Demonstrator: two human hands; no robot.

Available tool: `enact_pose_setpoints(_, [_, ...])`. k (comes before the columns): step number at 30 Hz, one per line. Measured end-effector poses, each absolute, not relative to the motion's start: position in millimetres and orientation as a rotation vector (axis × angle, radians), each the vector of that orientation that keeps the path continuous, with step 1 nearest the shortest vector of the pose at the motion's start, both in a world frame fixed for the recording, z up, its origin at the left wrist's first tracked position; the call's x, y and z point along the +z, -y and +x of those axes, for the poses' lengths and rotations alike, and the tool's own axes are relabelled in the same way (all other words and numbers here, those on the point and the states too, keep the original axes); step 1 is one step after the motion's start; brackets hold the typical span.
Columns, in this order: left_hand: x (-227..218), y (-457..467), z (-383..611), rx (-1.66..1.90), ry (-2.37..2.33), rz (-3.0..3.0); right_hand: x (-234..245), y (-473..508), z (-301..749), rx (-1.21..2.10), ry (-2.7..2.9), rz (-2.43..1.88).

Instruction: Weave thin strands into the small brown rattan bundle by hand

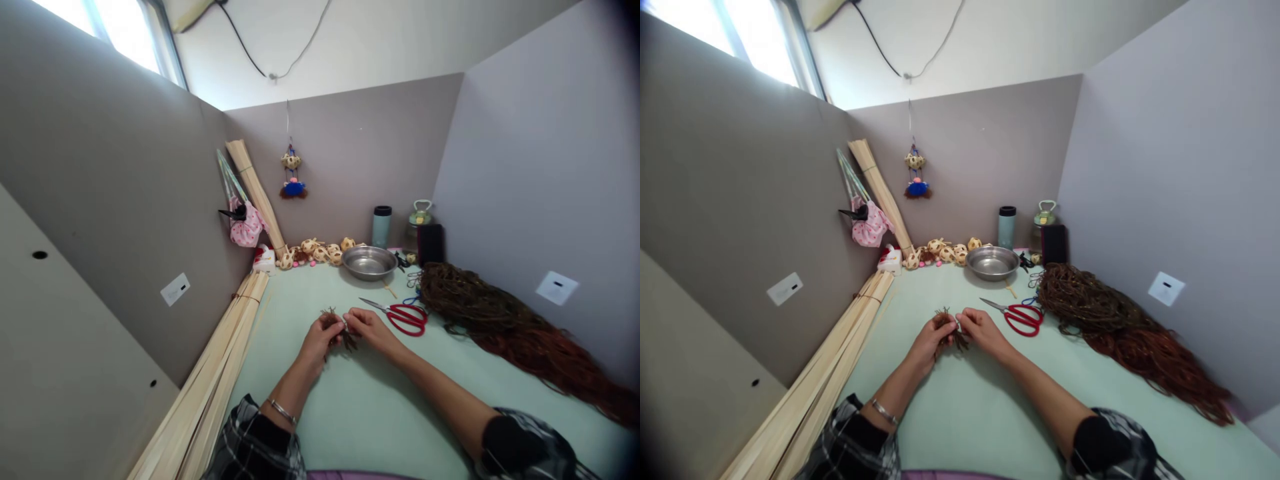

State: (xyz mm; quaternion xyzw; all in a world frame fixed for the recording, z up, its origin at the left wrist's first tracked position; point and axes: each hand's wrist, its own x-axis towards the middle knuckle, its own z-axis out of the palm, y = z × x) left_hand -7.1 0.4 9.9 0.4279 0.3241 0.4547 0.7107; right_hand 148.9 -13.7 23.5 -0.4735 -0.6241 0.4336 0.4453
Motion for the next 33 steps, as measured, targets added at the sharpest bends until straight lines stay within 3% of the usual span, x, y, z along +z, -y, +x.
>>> enact_pose_setpoints(33, [10, -2, -9, 0.981, -0.762, 0.994, 30, 16, 148, 1.19, 1.497, -1.173])
